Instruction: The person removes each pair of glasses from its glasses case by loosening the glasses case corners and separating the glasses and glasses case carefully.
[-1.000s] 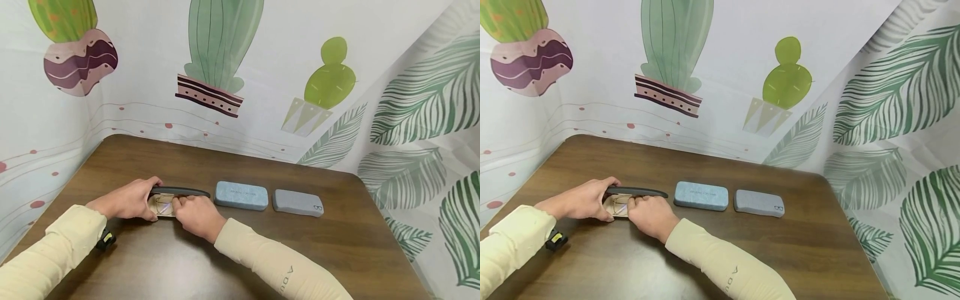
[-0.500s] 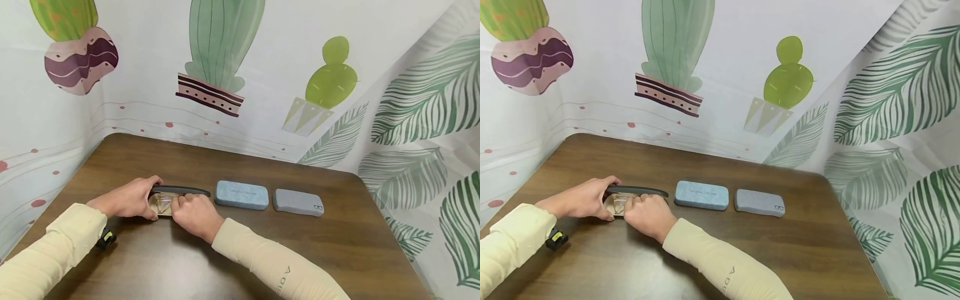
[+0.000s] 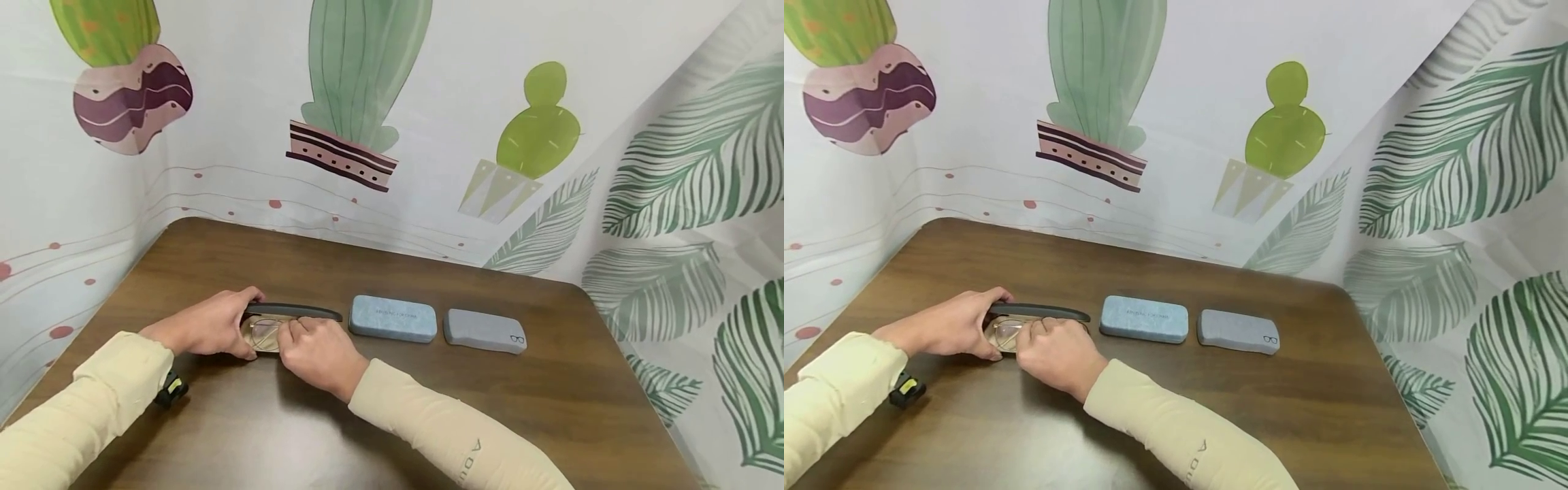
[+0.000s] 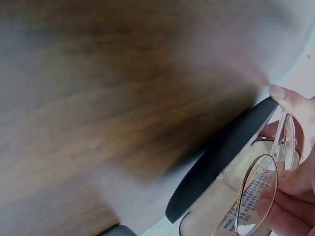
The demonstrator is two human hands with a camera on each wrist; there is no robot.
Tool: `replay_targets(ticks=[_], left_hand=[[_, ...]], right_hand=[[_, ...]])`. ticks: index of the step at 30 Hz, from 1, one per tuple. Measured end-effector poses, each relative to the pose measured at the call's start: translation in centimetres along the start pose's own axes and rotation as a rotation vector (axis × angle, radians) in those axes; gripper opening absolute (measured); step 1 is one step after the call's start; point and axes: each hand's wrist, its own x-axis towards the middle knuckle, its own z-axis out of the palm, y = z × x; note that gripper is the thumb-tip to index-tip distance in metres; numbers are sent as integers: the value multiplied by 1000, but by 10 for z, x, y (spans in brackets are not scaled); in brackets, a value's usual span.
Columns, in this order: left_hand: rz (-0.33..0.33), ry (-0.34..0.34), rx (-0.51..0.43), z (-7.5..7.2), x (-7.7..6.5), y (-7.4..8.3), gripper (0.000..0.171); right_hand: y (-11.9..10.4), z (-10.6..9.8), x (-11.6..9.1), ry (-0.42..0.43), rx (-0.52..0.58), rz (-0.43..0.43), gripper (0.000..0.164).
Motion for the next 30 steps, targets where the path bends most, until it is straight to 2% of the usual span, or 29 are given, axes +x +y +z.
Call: replay_targets(ticks=[14,19,30], left_hand=[[-8,-11,-21,0,0,0,88],[-26,-25,-31,-1,-2,1,86],[-35,-39,-39,-2,-2,2,82]], right_hand=[[2,-17,-2,16,52,10,14],[-4,-22,-5,-10,69,1,17],[-21,-27,-10,-71,105,-20,11]])
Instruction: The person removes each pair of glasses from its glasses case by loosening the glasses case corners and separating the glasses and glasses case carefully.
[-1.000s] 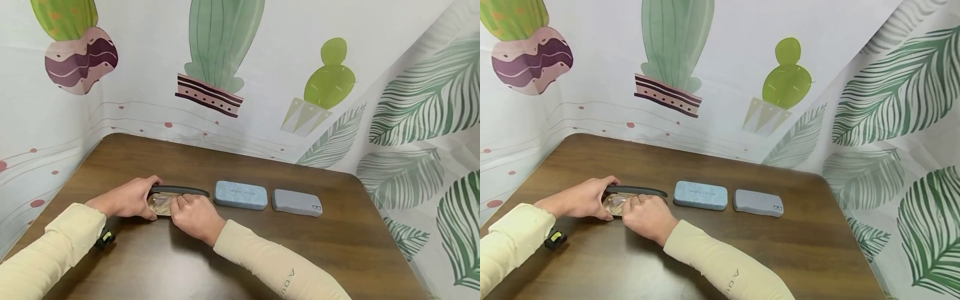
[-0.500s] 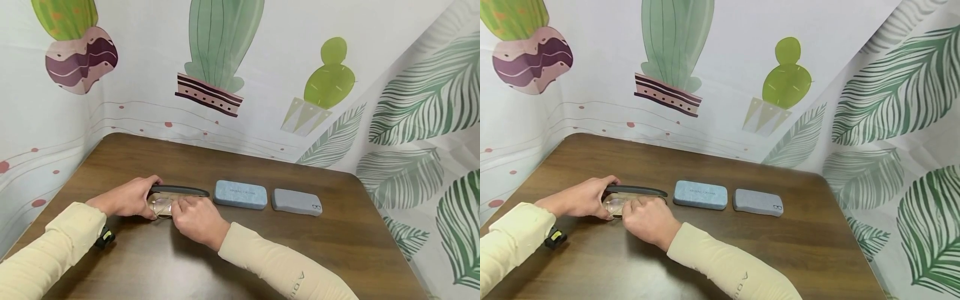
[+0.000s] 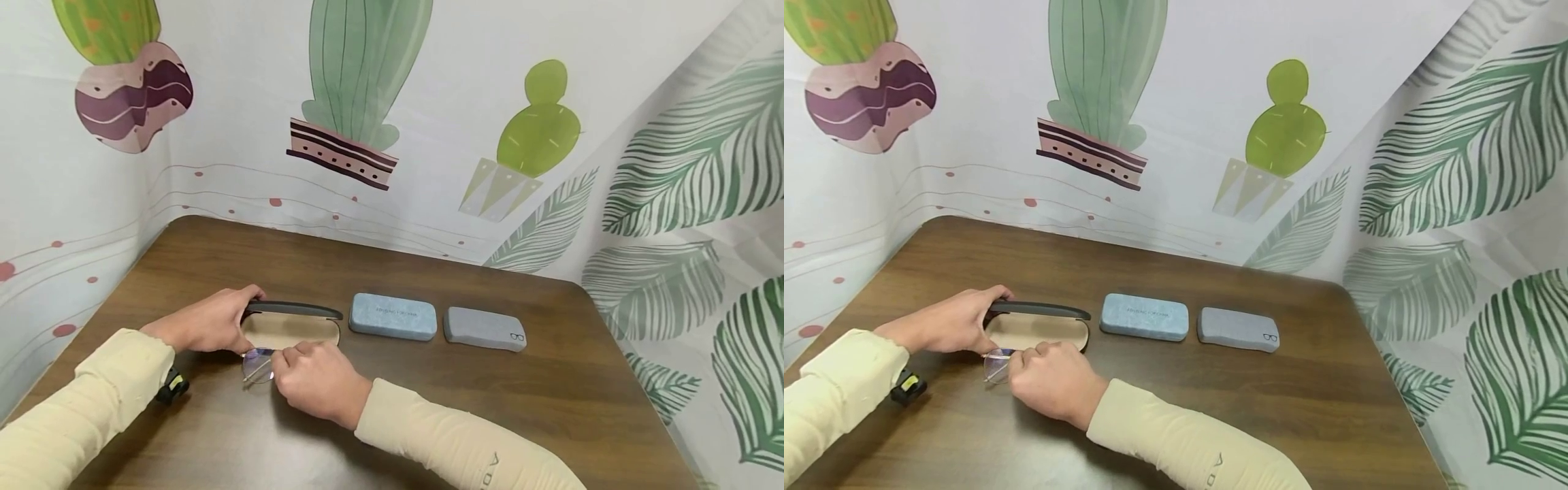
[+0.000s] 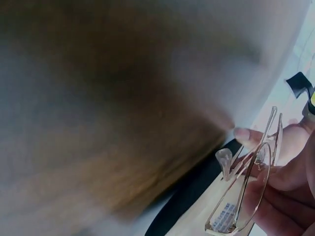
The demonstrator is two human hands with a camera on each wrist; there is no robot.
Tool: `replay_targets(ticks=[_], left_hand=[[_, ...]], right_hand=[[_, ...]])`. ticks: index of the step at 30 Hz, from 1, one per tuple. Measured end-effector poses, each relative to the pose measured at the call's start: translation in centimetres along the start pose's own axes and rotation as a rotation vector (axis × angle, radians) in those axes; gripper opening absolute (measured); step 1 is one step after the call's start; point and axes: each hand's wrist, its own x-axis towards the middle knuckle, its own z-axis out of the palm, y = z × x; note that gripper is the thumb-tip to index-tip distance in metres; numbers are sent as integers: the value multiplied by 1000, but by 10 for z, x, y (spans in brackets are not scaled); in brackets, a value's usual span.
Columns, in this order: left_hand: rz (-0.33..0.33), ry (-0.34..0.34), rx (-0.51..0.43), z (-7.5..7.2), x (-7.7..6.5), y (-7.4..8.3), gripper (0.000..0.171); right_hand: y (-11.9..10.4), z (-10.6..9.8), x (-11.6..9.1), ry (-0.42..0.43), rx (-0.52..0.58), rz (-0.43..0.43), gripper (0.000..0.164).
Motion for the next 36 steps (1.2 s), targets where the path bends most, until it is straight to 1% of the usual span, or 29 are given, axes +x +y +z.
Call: replay_targets(ticks=[5,12,15,21,30,36], left_hand=[[-9,9,8,0,0,-1,86],[-8,20,24,1,-1,-3,88],[-7,22,28,2,0,-3,88],[-1,25,27,1,0,-3,89],[-6,19,29,1,0,-1,88],[-10,19,35,1,0,-2,90]], right_hand=[[-6,-1,0,-26,6,-12,8],[-16,0,-1,-67,-14,-27,15],[-19,1,-2,-75,-18,-33,15],[-23,-1,-1,-110,-10,-54,13],[-26,-2,1,-162,10,-78,17],[-24,-2,1,-197,27,-88,6]])
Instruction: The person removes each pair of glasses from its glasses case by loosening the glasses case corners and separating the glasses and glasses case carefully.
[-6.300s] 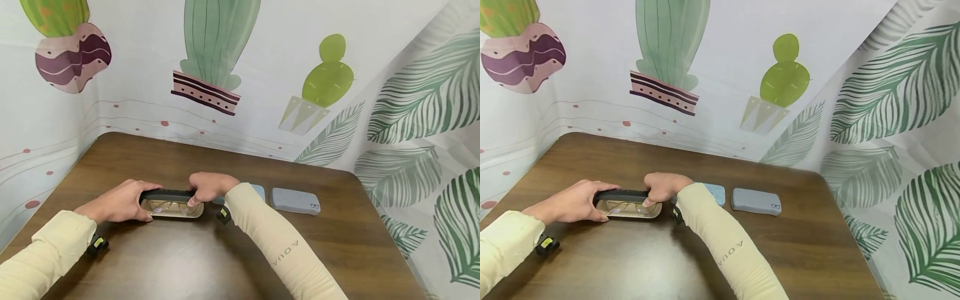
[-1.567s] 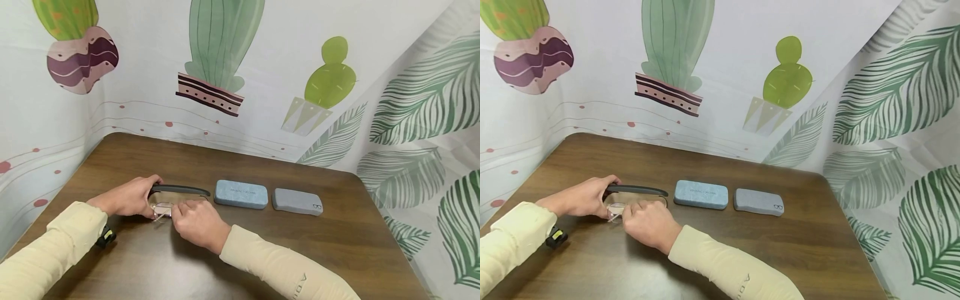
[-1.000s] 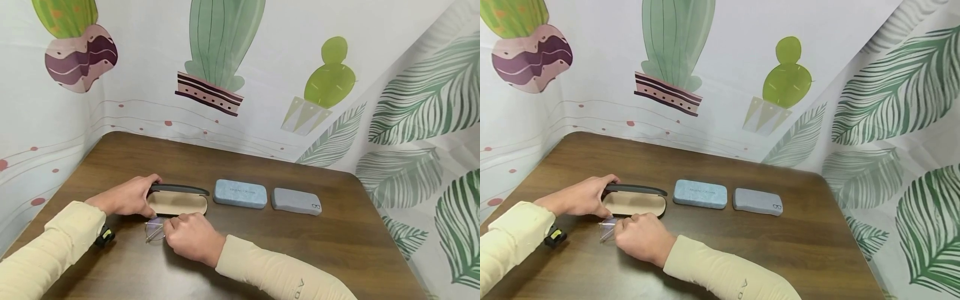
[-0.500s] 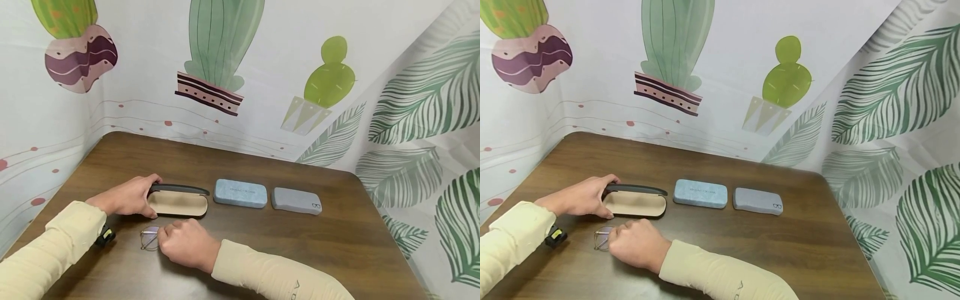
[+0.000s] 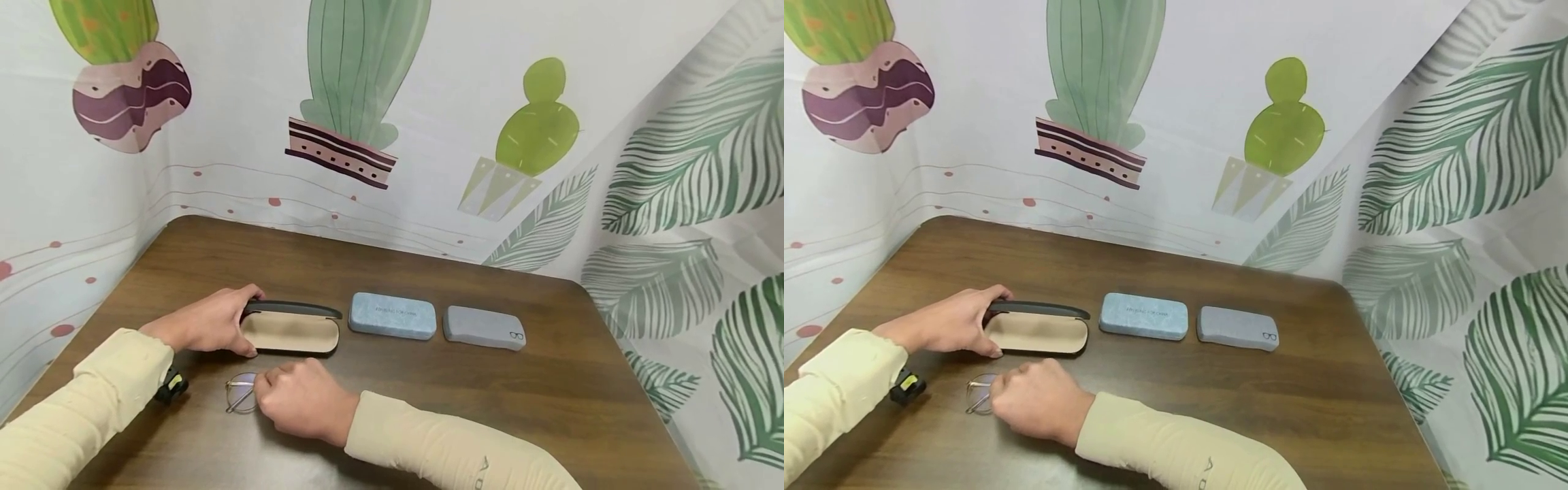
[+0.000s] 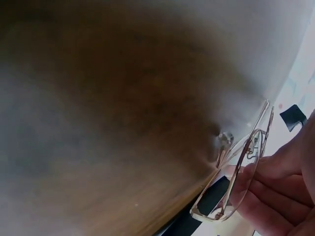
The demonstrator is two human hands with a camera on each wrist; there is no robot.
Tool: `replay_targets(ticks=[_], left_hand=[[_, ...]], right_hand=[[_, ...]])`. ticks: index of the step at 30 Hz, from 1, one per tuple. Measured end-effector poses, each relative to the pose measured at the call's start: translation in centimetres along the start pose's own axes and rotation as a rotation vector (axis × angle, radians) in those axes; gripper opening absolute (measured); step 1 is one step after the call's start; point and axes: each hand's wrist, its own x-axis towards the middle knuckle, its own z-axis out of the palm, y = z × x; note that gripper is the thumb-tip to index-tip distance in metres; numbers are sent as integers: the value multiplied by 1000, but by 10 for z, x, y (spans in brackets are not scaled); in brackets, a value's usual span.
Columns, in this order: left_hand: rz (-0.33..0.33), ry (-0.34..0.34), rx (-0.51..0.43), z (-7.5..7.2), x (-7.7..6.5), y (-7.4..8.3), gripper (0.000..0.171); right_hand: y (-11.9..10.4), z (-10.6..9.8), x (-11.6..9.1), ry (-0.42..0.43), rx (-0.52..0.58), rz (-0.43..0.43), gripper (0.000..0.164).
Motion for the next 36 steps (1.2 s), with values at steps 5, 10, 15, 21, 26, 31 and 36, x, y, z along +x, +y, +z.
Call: replay_targets(ticks=[5,10,15,21,26,31,36], left_hand=[[-3,-6,-8,0,1,-1,90],[3,-2,-6,-1,2,-1,89],[8,4,1,-2,3,-1,89],[15,-4,8,-2,4,-1,93],[4,-13,10,-3,4,0,94],[-8,-16,23,-2,3,0,92],[-14,-20,21,-2,2,0,92]], right_hand=[[4,-2,-1,1,22,19,4],[18,-6,-2,123,72,62,9],[44,-7,-3,253,173,82,14],[75,-1,-7,326,236,153,16],[93,5,-7,202,382,293,23],[105,11,-2,-58,617,432,32],[113,15,4,-230,811,493,34]])
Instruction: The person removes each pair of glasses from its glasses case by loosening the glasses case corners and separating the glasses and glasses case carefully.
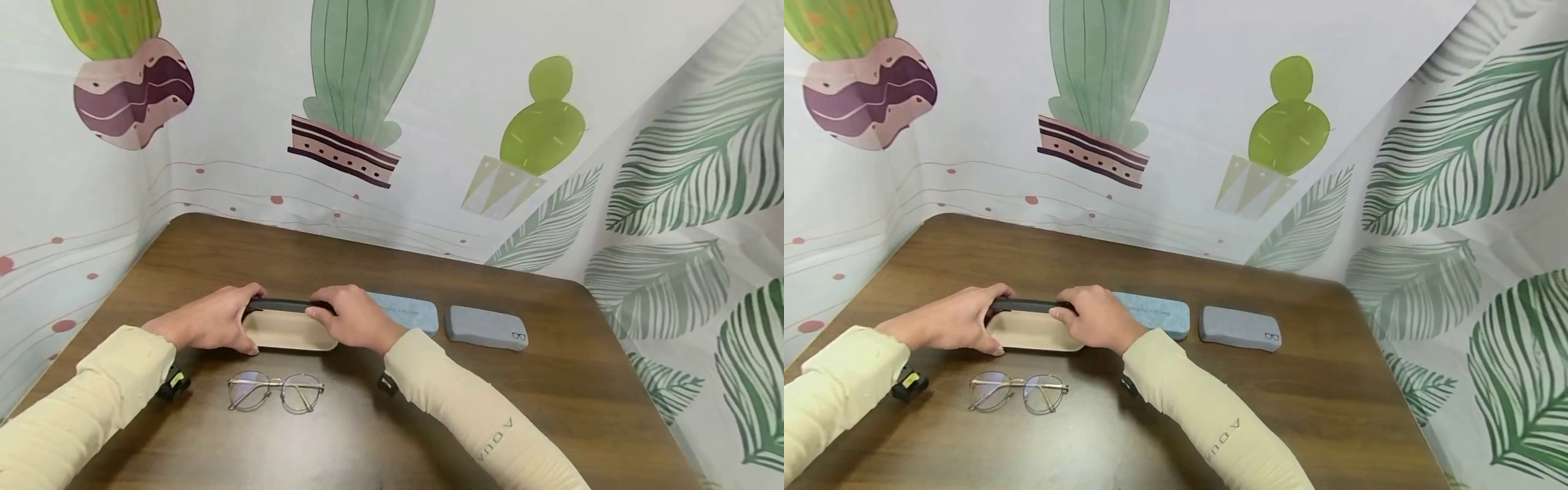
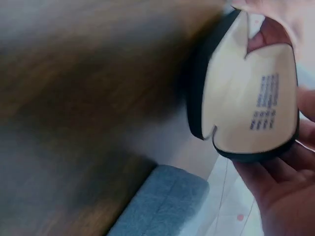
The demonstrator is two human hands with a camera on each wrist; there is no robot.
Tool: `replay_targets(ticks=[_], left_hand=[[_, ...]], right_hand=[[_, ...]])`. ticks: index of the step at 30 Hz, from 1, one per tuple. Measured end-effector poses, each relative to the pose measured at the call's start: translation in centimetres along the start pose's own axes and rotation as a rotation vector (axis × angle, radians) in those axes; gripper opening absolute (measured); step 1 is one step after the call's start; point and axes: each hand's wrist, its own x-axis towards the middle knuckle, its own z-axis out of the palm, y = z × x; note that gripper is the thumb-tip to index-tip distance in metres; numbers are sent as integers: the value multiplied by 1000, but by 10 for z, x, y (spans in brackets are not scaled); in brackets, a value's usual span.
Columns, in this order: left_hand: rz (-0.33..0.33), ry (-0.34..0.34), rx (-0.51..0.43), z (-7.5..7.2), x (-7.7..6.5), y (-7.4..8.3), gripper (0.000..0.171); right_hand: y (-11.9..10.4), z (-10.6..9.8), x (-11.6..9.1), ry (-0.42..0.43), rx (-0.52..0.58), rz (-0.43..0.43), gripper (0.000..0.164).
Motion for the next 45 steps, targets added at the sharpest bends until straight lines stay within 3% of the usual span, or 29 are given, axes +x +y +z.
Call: replay_targets(ticks=[8,17,28,39,45], left_hand=[[1,-4,-5,-1,0,0,92],[-13,-45,-28,-2,-1,1,90],[44,-14,-36,1,-5,0,82],[119,-4,-64,1,-1,3,74],[124,2,-33,1,-4,-1,76]], right_hand=[[6,-8,13,-199,119,100,41],[8,-13,23,-294,209,141,43],[4,-11,23,-240,159,56,40],[3,-10,16,-218,111,83,39],[-4,-7,15,-233,82,77,44]])
